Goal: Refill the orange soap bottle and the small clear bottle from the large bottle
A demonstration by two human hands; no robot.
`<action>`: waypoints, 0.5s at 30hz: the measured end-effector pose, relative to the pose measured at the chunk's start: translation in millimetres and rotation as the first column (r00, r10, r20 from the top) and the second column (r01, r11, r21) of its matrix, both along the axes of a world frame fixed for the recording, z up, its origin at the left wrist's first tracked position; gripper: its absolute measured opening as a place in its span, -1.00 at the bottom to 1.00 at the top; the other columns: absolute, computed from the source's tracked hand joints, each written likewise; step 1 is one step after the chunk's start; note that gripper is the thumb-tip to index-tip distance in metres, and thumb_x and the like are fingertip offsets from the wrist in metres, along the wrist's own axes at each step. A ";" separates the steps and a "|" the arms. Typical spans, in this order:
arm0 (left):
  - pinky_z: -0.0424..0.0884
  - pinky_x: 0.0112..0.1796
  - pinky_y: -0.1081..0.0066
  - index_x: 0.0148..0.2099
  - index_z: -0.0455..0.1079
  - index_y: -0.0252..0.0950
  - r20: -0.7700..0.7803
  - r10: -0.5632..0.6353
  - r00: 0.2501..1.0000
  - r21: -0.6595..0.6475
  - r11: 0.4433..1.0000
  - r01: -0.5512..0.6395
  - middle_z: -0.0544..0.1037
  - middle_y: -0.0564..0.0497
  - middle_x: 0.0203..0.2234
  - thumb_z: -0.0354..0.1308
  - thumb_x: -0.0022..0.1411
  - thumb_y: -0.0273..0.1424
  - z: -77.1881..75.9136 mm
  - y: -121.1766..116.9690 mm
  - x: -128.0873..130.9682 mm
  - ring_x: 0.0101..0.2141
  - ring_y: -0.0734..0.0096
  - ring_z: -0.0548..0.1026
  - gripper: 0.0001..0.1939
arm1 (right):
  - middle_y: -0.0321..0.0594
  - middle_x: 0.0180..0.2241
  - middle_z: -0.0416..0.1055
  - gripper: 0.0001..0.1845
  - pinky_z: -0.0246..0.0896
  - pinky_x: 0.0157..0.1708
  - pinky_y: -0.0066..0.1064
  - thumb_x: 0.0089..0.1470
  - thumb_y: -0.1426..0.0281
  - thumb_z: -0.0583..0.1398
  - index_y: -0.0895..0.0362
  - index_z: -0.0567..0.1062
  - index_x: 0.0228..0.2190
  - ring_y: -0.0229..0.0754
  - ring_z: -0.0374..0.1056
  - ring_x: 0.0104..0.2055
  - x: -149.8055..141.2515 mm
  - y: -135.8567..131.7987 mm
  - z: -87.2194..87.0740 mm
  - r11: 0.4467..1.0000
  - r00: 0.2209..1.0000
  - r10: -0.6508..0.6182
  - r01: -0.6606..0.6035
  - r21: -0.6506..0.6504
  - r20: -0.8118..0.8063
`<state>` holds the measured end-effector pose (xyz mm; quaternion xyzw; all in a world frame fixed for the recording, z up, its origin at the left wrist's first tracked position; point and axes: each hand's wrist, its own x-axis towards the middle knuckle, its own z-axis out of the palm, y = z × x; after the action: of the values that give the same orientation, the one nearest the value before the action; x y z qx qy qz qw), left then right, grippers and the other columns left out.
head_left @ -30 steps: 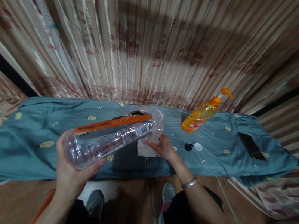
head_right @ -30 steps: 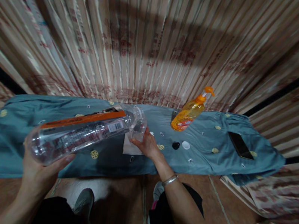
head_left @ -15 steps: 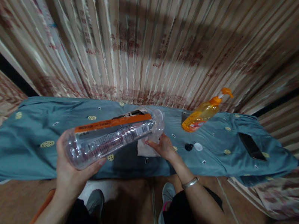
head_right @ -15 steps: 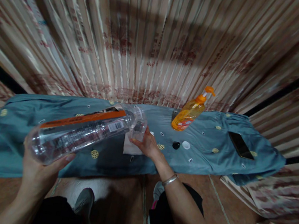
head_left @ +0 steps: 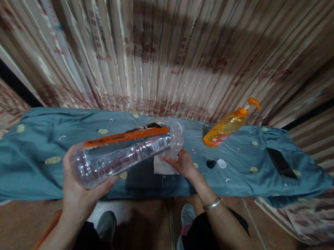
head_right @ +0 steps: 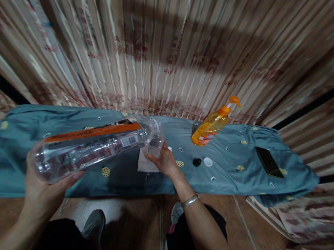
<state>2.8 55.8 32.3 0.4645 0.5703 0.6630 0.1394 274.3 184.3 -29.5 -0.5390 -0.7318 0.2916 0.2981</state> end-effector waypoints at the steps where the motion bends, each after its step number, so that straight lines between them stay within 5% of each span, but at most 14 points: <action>1: 0.36 0.16 -0.25 0.20 0.35 -0.03 0.002 0.007 1.000 0.002 1.000 -0.007 0.44 -0.11 0.08 0.57 -0.33 -0.12 0.7 0.1 0.9 0.09 -0.18 0.46 -0.02 | -0.03 -0.01 0.60 -0.39 0.47 0.03 -0.04 0.04 0.29 0.41 0.14 0.44 0.10 0.18 0.56 0.04 0.0 -0.1 0.3 1.000 1.000 -0.002 0.002 -0.001 -0.001; 15: 0.35 0.17 -0.25 0.23 0.33 0.00 -0.013 -0.008 1.000 -0.029 1.000 0.008 0.43 -0.11 0.11 0.57 -0.29 -0.14 -1.8 -2.6 -4.5 0.12 -0.20 0.45 -0.02 | 0.05 0.02 0.60 -0.33 0.44 0.05 -0.11 0.03 0.31 0.43 0.20 0.41 0.13 0.18 0.55 0.06 -0.8 -0.6 3.4 1.000 1.000 -0.004 0.004 -0.022 0.007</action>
<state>-1.6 53.2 30.5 0.4688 0.5791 0.6510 0.1452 273.5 183.7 -26.0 -0.5449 -0.7285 0.2973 0.2900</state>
